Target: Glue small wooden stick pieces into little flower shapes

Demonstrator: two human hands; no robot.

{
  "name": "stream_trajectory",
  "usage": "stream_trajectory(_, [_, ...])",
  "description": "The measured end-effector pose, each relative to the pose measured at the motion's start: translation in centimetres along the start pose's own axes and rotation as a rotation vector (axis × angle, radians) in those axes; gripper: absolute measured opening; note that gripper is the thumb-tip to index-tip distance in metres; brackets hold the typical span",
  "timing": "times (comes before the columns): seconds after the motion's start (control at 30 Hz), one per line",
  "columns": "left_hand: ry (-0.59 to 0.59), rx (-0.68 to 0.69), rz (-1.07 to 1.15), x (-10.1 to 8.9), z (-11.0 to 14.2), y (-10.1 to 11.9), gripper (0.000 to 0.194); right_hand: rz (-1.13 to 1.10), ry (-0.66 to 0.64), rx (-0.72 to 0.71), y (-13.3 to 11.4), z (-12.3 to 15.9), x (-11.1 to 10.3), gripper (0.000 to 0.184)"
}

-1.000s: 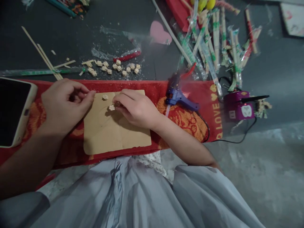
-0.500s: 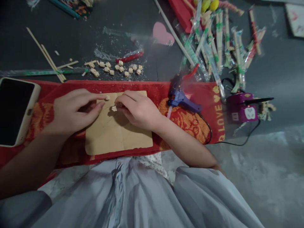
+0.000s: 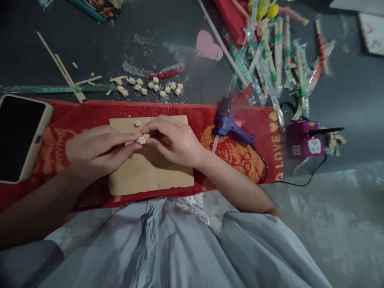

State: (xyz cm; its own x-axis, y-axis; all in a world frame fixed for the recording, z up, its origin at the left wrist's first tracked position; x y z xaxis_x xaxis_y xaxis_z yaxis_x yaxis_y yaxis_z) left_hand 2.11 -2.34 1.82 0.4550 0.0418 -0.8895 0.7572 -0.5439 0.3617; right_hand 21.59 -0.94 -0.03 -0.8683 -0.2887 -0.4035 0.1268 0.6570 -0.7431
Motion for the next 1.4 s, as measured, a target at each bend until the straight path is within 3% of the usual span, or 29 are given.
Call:
stream_trajectory(0.1, [0.042,-0.007,-0.005,0.0,-0.2,-0.4,0.018,0.044,-0.013,0.042,0.1,0.1,-0.1,0.020])
stream_trajectory(0.27, [0.229,0.046,0.093,0.4,-0.8,-1.6,0.010,0.115,0.001,0.040,0.0,0.1,-0.4,0.014])
stream_trajectory(0.43, [0.145,0.202,0.086,1.5,-0.8,-1.7,0.027,0.114,0.049,-0.049,0.0,0.1,-0.3,0.009])
stream_trajectory(0.67, [-0.007,0.089,-0.057,1.3,-0.5,-1.6,0.027,0.112,0.058,-0.055,0.1,0.1,0.1,0.014])
stream_trajectory(0.97, [0.043,0.051,0.001,0.7,-0.2,-1.0,0.022,-0.118,0.024,0.165,0.2,0.0,0.2,0.017])
stream_trajectory(1.2, [0.162,0.105,0.076,0.8,-0.4,-0.7,0.014,-0.193,0.043,0.189,-0.1,-0.2,0.1,0.015])
stream_trajectory(1.4, [0.265,0.114,0.063,0.8,-0.7,-1.2,0.010,-0.206,0.103,0.345,0.4,-0.1,-0.5,0.026])
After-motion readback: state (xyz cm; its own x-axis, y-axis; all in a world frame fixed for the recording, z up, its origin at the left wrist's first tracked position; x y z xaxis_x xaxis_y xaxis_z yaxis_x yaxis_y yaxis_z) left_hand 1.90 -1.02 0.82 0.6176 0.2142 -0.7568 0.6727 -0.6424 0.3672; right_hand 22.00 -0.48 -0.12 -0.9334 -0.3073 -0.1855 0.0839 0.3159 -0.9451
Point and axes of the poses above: each hand's wrist, its own z-axis away from the middle knuckle, its own x-axis out of the palm, y = z × x, the point moved 2 cm from there along -z, towards the middle knuckle, and after that the axes turned 9 degrees about -z, right-handed, at the moved point
